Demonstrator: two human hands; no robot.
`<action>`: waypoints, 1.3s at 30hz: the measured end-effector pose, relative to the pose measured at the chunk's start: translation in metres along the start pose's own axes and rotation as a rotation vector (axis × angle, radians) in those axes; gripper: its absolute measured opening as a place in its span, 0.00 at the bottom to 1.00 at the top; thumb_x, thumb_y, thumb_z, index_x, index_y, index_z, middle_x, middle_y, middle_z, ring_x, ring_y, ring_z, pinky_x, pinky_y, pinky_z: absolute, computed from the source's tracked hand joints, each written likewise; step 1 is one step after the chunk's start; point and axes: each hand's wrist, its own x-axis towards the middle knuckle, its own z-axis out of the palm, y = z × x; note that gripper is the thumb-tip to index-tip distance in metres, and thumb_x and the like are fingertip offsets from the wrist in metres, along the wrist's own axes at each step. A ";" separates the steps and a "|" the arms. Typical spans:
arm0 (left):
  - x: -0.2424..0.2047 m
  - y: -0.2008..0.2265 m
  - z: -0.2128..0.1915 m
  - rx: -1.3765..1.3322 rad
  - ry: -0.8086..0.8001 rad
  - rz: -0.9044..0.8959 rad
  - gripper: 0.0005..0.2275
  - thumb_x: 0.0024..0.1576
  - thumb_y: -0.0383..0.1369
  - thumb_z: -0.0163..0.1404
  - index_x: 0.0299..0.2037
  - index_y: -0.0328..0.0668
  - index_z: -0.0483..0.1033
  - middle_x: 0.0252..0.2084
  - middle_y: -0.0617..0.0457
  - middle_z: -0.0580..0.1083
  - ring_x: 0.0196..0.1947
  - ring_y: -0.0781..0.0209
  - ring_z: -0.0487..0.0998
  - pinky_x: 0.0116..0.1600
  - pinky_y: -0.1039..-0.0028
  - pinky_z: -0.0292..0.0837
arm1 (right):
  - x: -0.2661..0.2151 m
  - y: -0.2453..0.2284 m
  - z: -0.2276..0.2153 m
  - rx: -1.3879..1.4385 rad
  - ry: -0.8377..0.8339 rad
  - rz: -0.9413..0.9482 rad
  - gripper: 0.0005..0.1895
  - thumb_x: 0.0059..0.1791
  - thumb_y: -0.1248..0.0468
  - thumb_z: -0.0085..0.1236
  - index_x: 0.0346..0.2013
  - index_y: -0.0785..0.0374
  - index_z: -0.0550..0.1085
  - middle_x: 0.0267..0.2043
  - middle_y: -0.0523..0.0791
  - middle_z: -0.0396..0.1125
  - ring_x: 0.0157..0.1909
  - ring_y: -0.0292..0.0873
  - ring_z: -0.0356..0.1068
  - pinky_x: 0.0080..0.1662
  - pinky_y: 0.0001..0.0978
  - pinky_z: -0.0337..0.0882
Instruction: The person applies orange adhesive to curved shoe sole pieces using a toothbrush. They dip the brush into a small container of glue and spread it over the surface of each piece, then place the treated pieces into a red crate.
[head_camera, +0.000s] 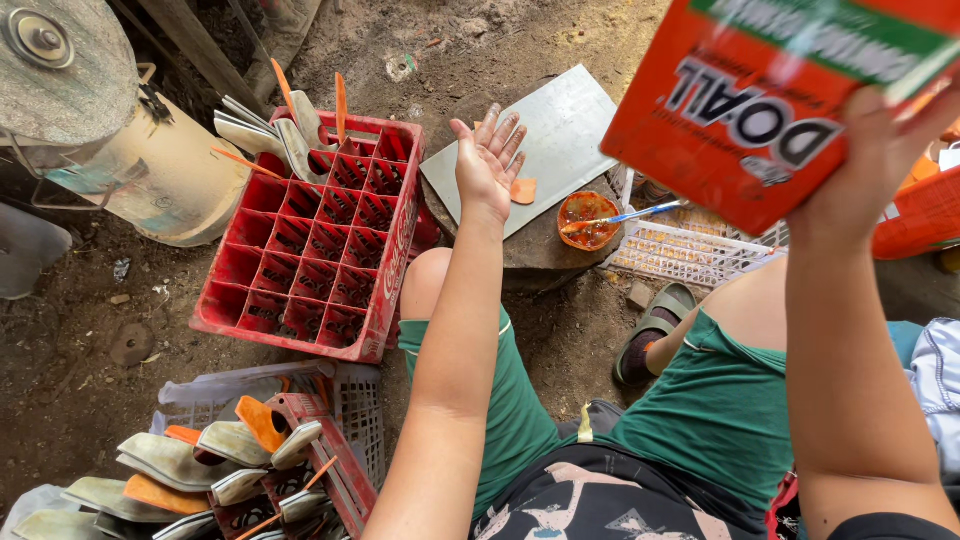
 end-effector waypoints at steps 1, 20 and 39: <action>0.001 0.000 0.000 0.002 0.002 0.006 0.38 0.63 0.63 0.22 0.73 0.44 0.58 0.71 0.43 0.65 0.71 0.48 0.65 0.74 0.52 0.49 | -0.004 0.004 0.003 -0.033 -0.023 -0.014 0.39 0.62 0.64 0.62 0.77 0.54 0.46 0.65 0.47 0.60 0.63 0.43 0.66 0.64 0.37 0.70; 0.007 -0.005 -0.007 -0.060 0.000 -0.012 0.37 0.63 0.62 0.21 0.73 0.44 0.60 0.70 0.44 0.67 0.70 0.49 0.66 0.73 0.53 0.50 | -0.013 0.032 -0.016 0.518 0.112 0.472 0.37 0.61 0.41 0.30 0.77 0.60 0.60 0.75 0.50 0.60 0.75 0.55 0.60 0.73 0.53 0.63; 0.013 -0.007 -0.023 -0.017 -0.017 -0.087 0.39 0.61 0.64 0.25 0.73 0.44 0.59 0.70 0.44 0.68 0.69 0.48 0.69 0.73 0.51 0.52 | -0.028 -0.082 -0.135 1.228 0.509 0.306 0.36 0.45 0.61 0.52 0.66 0.72 0.59 0.61 0.64 0.56 0.60 0.66 0.60 0.62 0.61 0.72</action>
